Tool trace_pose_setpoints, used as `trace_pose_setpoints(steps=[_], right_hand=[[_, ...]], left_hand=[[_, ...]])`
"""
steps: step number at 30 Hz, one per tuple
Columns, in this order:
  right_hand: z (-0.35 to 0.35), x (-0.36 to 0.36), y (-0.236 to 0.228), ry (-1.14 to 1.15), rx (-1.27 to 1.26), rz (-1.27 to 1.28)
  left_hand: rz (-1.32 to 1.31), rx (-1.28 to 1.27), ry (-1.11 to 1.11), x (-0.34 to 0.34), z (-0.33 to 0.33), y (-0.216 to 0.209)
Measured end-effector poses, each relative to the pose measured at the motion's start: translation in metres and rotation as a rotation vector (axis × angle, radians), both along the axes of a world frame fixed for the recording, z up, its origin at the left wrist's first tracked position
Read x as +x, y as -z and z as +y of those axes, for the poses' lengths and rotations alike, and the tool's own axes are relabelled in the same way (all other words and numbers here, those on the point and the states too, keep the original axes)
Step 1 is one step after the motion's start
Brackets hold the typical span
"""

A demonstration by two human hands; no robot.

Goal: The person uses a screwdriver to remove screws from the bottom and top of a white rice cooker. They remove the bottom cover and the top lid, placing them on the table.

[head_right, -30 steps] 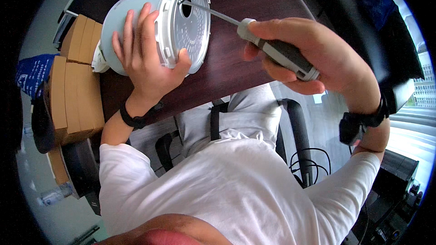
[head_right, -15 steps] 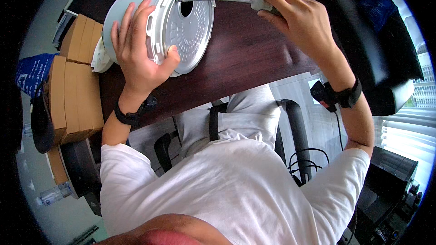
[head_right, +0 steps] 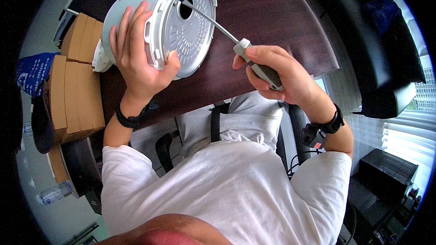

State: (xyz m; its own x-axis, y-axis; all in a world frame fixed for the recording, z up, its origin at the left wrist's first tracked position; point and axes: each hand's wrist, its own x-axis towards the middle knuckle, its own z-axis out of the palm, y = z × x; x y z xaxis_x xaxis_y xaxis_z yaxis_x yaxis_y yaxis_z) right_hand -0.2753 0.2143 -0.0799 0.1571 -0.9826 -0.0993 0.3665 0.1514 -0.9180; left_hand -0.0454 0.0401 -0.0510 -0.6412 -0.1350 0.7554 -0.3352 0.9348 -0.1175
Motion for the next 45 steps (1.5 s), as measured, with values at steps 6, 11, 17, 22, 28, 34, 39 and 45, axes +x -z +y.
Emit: trace_pose_setpoints(steps=[6, 11, 17, 22, 28, 34, 39, 45], right_hand=[[0.000, 0.003, -0.006, -0.011, 0.000, 0.014], [0.001, 0.002, -0.004, -0.014, -0.005, 0.007], [0.001, -0.006, -0.006, -0.068, 0.058, -0.012], [-0.012, -0.038, -0.032, -0.422, 0.155, -0.402], [-0.013, -0.062, -0.041, -0.518, 0.256, -0.463], [-0.016, -0.050, -0.064, -0.388, 0.077, 0.189], [-0.007, -0.021, -0.046, 0.255, -0.444, 1.860], [-0.035, -0.064, -0.018, 0.685, -0.954, 2.160]], left_hand=[[0.009, -0.004, -0.002, 0.001, 0.002, 0.001], [0.006, 0.008, 0.000, 0.000, 0.001, 0.002], [0.002, -0.008, 0.003, 0.001, 0.000, 0.003], [0.008, -0.019, -0.008, 0.003, 0.002, 0.004], [0.066, -0.028, 0.010, -0.001, 0.006, 0.009], [0.066, -0.029, -0.004, -0.002, 0.009, 0.009], [0.065, -0.016, 0.000, -0.001, 0.007, 0.008], [0.069, -0.017, 0.049, 0.003, 0.003, 0.009]])
